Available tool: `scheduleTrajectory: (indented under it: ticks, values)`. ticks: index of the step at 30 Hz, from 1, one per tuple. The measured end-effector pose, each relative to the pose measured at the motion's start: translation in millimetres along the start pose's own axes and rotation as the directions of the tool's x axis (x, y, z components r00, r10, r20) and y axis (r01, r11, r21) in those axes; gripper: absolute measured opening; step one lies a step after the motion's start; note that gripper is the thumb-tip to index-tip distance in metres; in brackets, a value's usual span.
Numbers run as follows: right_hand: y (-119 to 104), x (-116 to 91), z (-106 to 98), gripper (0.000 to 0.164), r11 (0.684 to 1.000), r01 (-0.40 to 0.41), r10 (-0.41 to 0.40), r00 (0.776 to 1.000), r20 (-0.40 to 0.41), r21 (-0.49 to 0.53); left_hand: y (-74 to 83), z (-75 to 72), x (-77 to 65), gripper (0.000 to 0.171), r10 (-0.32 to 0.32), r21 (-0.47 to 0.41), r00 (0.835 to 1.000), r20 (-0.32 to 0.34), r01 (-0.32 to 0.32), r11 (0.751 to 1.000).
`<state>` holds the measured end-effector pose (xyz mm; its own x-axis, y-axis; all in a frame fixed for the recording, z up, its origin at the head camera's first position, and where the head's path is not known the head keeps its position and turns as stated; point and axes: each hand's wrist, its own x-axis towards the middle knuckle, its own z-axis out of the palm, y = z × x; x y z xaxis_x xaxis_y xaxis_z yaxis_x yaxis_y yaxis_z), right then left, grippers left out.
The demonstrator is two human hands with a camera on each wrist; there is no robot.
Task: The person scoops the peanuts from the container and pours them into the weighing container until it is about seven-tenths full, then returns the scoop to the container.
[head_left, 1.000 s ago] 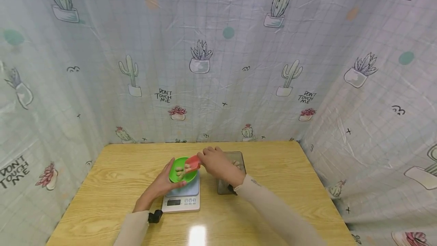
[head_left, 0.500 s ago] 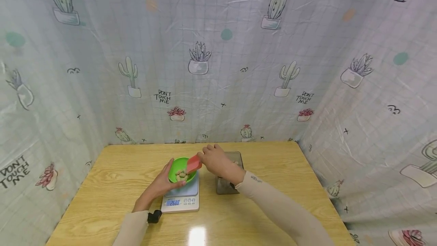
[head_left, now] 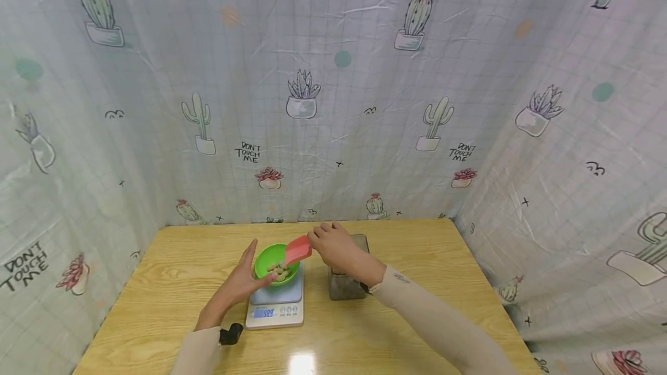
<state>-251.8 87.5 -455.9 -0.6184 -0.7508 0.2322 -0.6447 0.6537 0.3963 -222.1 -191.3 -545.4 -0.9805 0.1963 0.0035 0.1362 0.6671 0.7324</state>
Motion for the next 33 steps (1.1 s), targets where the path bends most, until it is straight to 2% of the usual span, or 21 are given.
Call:
scheduleTrajectory:
  ticks: [10, 19, 24, 30, 33]
  values:
    - [21.2, -22.3, -1.6, 0.017, 1.0, -0.011, 0.012, 0.999, -0.045, 0.015, 19.5, -20.0, -6.9, 0.107, 0.119, 0.05, 0.989, -0.091, -0.115, 0.992]
    - [43.1, -43.0, -13.9, 0.012, 0.997, -0.033, 0.035, 0.999, -0.029, 0.066, 47.9, -22.5, -9.2, 0.106, 0.174, 0.013, 0.981, -0.088, -0.174, 0.985]
    - [59.8, -56.7, -19.9, 0.012, 0.998, -0.044, 0.046, 0.998, -0.049, 0.051, 67.1, -17.1, -6.3, 0.104, 0.208, -0.03, 0.976, -0.065, -0.21, 0.977]
    - [78.7, -74.1, -20.6, 0.012, 0.997, -0.074, 0.075, 0.994, -0.077, 0.027, 88.2, 0.7, -1.7, 0.103, 0.238, -0.027, 0.971, -0.025, -0.239, 0.971]
    - [85.5, -79.5, -19.5, 0.014, 0.999, -0.054, 0.054, 0.993, -0.103, 0.002, 99.5, 11.5, 2.5, 0.101, 0.249, -0.021, 0.968, 0.002, -0.249, 0.968]
